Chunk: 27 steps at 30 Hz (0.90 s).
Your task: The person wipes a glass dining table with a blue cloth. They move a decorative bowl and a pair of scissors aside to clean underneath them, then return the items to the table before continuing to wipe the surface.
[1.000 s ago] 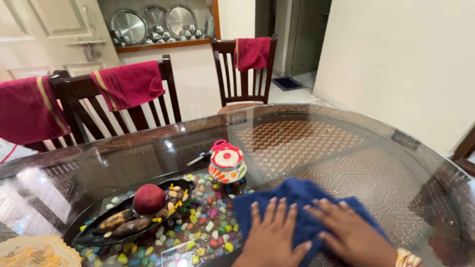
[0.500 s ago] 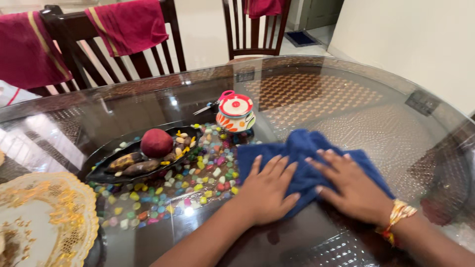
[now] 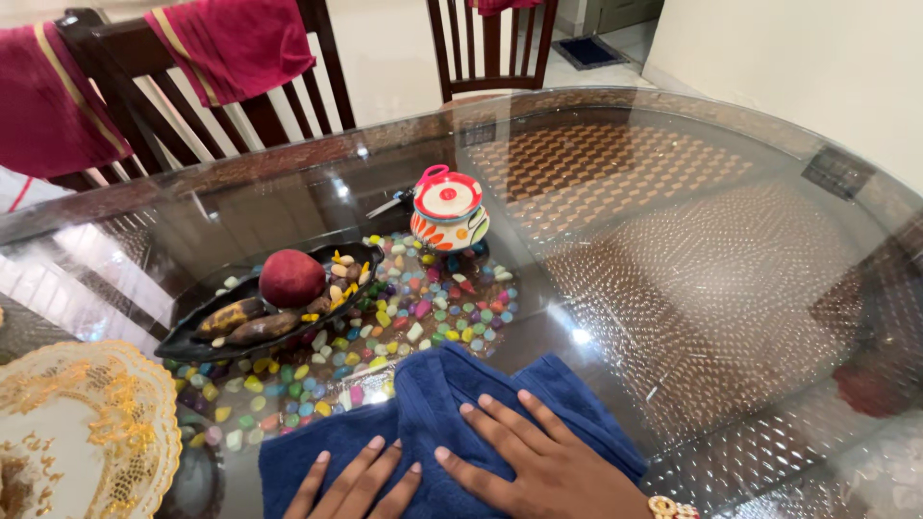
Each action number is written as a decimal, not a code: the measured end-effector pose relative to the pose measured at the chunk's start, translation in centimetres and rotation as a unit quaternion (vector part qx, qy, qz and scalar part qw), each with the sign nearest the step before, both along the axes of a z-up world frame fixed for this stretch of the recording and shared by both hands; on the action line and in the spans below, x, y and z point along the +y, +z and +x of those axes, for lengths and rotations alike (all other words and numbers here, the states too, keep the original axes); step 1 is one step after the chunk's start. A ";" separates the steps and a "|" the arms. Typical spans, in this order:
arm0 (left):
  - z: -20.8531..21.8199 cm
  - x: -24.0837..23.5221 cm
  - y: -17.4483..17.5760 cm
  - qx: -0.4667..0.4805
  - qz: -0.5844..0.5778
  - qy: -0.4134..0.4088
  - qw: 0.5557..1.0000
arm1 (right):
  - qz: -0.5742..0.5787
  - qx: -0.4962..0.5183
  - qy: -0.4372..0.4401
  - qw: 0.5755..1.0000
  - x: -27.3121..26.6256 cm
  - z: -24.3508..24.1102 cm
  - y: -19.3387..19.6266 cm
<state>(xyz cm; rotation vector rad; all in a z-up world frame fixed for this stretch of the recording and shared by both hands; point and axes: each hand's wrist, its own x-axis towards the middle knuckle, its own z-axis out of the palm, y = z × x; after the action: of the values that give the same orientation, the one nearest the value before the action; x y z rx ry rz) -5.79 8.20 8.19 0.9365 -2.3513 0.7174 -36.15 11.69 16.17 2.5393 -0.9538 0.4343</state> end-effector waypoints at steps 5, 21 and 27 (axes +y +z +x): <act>-4.1 -1.8 1.7 0.013 -0.025 -0.019 0.999 | 0.059 -0.012 0.001 0.998 -0.7 -1.9 0.8; -27.9 -11.6 11.8 -0.012 0.364 -0.107 0.925 | 0.199 -0.121 -0.288 0.929 -6.4 -19.1 5.1; -25.4 -11.5 10.3 -0.001 0.322 -0.155 0.934 | 0.179 -0.086 -0.276 0.940 -5.7 -18.1 4.9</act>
<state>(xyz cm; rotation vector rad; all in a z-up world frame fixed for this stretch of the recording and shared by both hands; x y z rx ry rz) -31.21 -3.31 18.51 0.7640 -2.6968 -0.2004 -54.23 6.03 21.03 2.3977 -1.8893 0.3345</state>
